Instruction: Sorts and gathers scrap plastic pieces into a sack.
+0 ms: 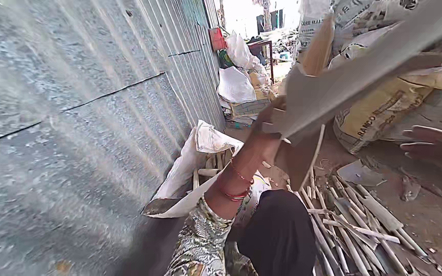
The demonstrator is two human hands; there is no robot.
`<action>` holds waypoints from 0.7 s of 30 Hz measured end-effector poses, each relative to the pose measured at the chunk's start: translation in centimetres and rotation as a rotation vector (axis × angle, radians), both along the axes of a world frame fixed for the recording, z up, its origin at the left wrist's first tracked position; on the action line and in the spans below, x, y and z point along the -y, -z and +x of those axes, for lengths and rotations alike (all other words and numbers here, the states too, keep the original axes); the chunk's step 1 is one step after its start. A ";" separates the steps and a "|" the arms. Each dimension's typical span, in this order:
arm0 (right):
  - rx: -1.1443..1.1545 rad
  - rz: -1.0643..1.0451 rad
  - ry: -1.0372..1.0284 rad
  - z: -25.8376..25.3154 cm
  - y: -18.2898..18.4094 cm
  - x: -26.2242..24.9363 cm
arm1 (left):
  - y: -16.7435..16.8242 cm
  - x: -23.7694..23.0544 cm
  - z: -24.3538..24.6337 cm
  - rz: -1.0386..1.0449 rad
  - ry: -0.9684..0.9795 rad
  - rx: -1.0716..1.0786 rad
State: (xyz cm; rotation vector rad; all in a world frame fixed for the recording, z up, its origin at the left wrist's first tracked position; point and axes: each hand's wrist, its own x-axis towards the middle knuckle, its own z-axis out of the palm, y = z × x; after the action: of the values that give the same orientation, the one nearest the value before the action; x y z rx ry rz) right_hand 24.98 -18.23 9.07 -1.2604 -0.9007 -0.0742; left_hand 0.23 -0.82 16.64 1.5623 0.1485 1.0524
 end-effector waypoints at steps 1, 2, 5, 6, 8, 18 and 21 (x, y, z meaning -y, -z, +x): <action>0.093 -0.060 -0.026 -1.3 0.2 -0.7 | -1.4 -0.2 -2.9 0.044 -0.189 0.094; 0.184 -0.107 -0.042 -3.1 0.4 -1.6 | -2.8 -0.6 -5.7 0.091 -0.357 0.164; 0.468 -0.144 -0.130 -8.7 1.0 -6.0 | -5.7 -2.6 -13.4 0.279 -0.655 0.279; 0.553 -0.133 -0.180 -10.6 0.7 -8.0 | -6.0 -3.5 -15.4 0.299 -0.708 0.295; 0.690 -0.140 -0.355 -14.5 -0.6 -12.3 | -5.8 -5.0 -18.1 0.202 -0.822 0.284; 0.965 -1.272 -0.465 -25.4 -1.4 -31.3 | 1.4 -6.9 -19.9 -0.126 -0.821 -0.260; 0.559 -1.040 -0.423 -21.2 -0.5 -33.1 | 3.8 -7.3 -20.5 -0.191 -0.781 -0.445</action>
State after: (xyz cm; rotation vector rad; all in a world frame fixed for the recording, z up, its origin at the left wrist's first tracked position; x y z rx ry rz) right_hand 3.73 14.85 9.55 -2.0080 -1.8008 0.4557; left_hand -20.25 6.48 12.87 1.5647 1.2047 1.2011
